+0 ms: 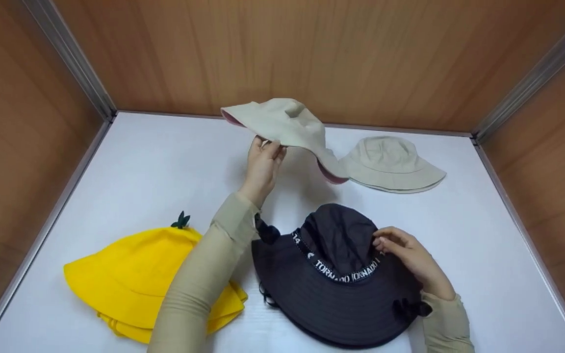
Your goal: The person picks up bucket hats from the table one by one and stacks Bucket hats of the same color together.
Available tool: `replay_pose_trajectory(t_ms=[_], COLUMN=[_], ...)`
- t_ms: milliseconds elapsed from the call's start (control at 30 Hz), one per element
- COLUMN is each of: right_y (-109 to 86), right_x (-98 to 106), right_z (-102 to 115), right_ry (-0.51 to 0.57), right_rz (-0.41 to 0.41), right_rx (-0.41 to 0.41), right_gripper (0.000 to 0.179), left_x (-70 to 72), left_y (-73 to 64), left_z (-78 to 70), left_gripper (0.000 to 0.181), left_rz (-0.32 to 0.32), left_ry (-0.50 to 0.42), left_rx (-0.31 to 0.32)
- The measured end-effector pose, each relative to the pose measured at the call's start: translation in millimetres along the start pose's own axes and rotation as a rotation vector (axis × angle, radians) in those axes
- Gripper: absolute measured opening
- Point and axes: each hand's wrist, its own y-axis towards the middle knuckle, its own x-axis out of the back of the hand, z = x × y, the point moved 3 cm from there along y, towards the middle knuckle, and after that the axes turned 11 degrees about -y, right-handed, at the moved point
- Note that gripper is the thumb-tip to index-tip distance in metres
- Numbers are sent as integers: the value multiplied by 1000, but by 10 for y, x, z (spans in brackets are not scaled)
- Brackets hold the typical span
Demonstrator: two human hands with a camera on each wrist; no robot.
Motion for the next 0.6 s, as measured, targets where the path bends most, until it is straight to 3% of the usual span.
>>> replay_pose_trajectory(t_ms=[200,300,367,533,600], right_y=[225,369,461,626,643], right_x=[149,175,156,15,-59], right_z=[175,197,187,111,90], right_ry=[296,428,545,836,899], right_rz=[-218,-217,-150,172,252], right_rx=[-123,-183,-209,-200,-188], right_gripper=[15,13,13,28,32], left_x=[-126,-148,-154,-129,-85], left_y=[-297,-428,-497,-603,-616], left_z=[-25,0,29,135,181], left_gripper=[30,30,30,31,32], left_rz=[96,131,160,229,238], left_ry=[-34,-32,-36,-22,-3], left_rx=[-4,20,41,81,91])
